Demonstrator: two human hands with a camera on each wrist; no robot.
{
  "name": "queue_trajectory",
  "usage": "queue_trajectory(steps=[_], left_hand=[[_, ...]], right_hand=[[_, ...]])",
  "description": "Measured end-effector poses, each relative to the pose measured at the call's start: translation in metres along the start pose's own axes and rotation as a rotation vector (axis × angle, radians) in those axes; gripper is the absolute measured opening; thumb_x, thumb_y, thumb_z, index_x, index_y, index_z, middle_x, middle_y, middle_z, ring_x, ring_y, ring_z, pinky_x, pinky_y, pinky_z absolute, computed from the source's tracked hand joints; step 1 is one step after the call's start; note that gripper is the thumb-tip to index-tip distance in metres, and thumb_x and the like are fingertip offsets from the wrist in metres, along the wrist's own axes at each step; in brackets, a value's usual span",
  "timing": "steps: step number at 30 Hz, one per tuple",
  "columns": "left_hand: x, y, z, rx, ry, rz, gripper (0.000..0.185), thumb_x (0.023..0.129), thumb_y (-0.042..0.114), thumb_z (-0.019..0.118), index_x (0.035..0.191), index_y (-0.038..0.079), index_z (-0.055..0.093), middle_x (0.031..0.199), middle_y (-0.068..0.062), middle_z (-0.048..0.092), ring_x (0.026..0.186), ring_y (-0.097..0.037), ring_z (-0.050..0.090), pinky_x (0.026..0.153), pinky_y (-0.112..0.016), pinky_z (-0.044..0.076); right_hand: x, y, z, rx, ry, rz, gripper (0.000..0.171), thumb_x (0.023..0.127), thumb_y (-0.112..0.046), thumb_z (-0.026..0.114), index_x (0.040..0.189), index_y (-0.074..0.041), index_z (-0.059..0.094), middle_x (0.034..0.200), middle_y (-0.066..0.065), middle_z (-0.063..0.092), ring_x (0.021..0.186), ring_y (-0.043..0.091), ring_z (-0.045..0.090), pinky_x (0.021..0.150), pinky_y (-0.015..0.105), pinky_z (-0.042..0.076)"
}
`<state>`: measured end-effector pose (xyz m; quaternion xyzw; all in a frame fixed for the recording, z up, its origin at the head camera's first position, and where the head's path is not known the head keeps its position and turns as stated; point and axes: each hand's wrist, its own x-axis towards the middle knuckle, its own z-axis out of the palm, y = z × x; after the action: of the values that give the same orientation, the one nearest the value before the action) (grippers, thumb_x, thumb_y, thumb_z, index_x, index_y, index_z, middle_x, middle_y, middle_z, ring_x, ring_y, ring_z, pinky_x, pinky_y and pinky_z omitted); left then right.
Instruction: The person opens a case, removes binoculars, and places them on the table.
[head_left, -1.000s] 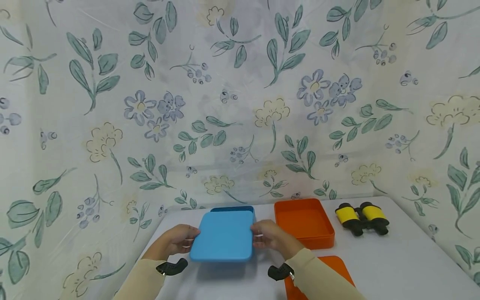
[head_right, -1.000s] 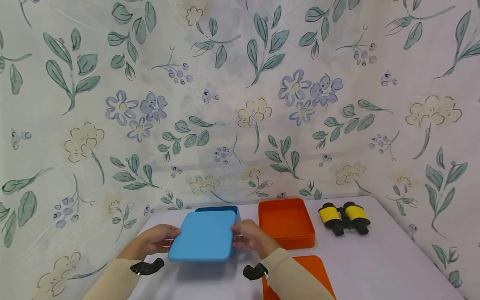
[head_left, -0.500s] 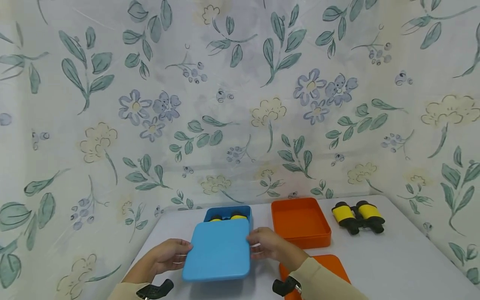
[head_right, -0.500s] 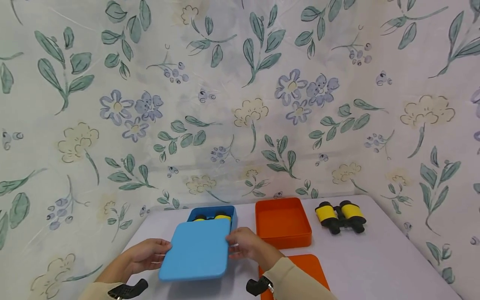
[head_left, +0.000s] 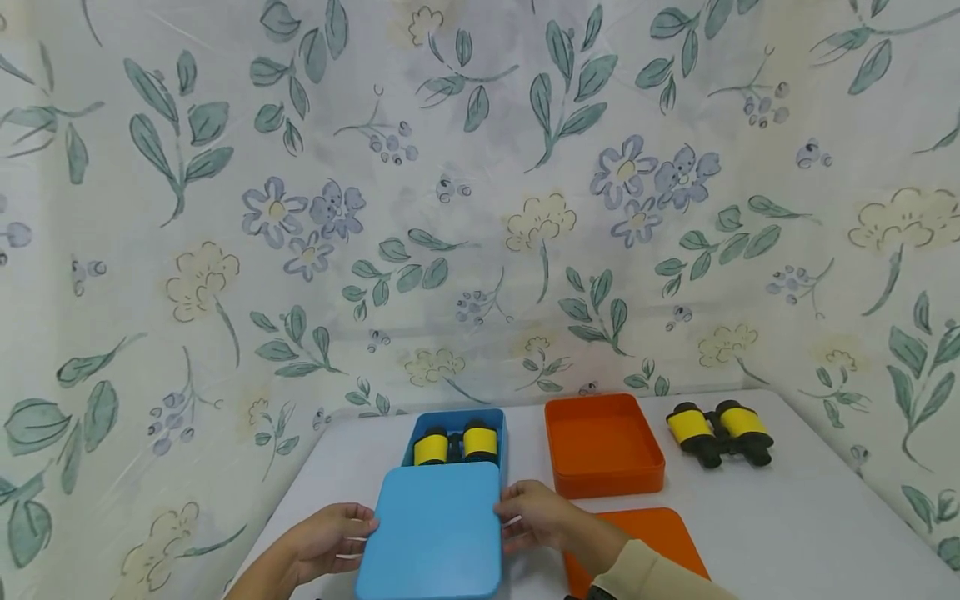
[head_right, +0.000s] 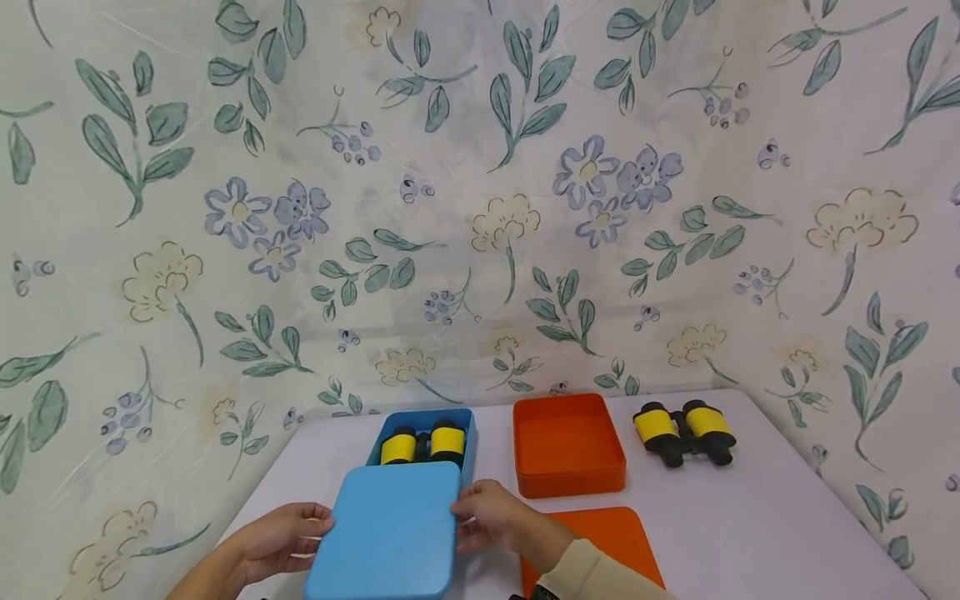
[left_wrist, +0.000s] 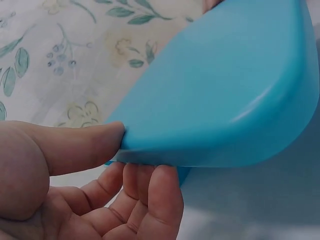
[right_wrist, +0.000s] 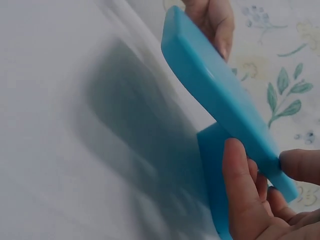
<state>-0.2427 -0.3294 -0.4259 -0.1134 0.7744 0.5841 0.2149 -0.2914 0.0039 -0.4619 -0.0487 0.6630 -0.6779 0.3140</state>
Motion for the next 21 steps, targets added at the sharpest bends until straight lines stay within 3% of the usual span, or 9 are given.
queue_trajectory(steps=[9,17,21], left_hand=[[-0.013,-0.017,0.001,-0.007,-0.089,0.037,0.025,0.098,0.015,0.06,0.111,-0.005,0.052,0.094,-0.011,0.064,0.085,-0.022,0.065,0.079,-0.04,0.055],[-0.016,-0.031,0.011,-0.001,-0.066,0.04,0.026,0.098,0.011,0.057,0.112,-0.009,0.049,0.096,-0.016,0.061,0.086,-0.024,0.065,0.077,-0.04,0.056],[-0.019,-0.033,0.012,0.049,-0.032,0.019,0.027,0.098,0.013,0.057,0.112,-0.009,0.049,0.097,-0.018,0.058,0.087,-0.026,0.063,0.078,-0.042,0.055]], right_hand=[[-0.009,0.012,0.007,-0.008,-0.048,0.032,0.022,0.099,-0.014,0.058,0.113,0.001,0.052,0.102,0.018,0.06,0.087,0.026,0.061,0.078,0.039,0.057],[0.014,0.046,-0.003,0.009,-0.078,0.068,0.026,0.095,-0.019,0.064,0.113,-0.002,0.054,0.102,0.018,0.06,0.087,0.027,0.063,0.076,0.036,0.057],[-0.006,0.035,0.009,-0.067,-0.051,0.071,0.021,0.098,-0.015,0.06,0.111,-0.001,0.054,0.098,0.017,0.062,0.081,0.024,0.064,0.076,0.034,0.057]])
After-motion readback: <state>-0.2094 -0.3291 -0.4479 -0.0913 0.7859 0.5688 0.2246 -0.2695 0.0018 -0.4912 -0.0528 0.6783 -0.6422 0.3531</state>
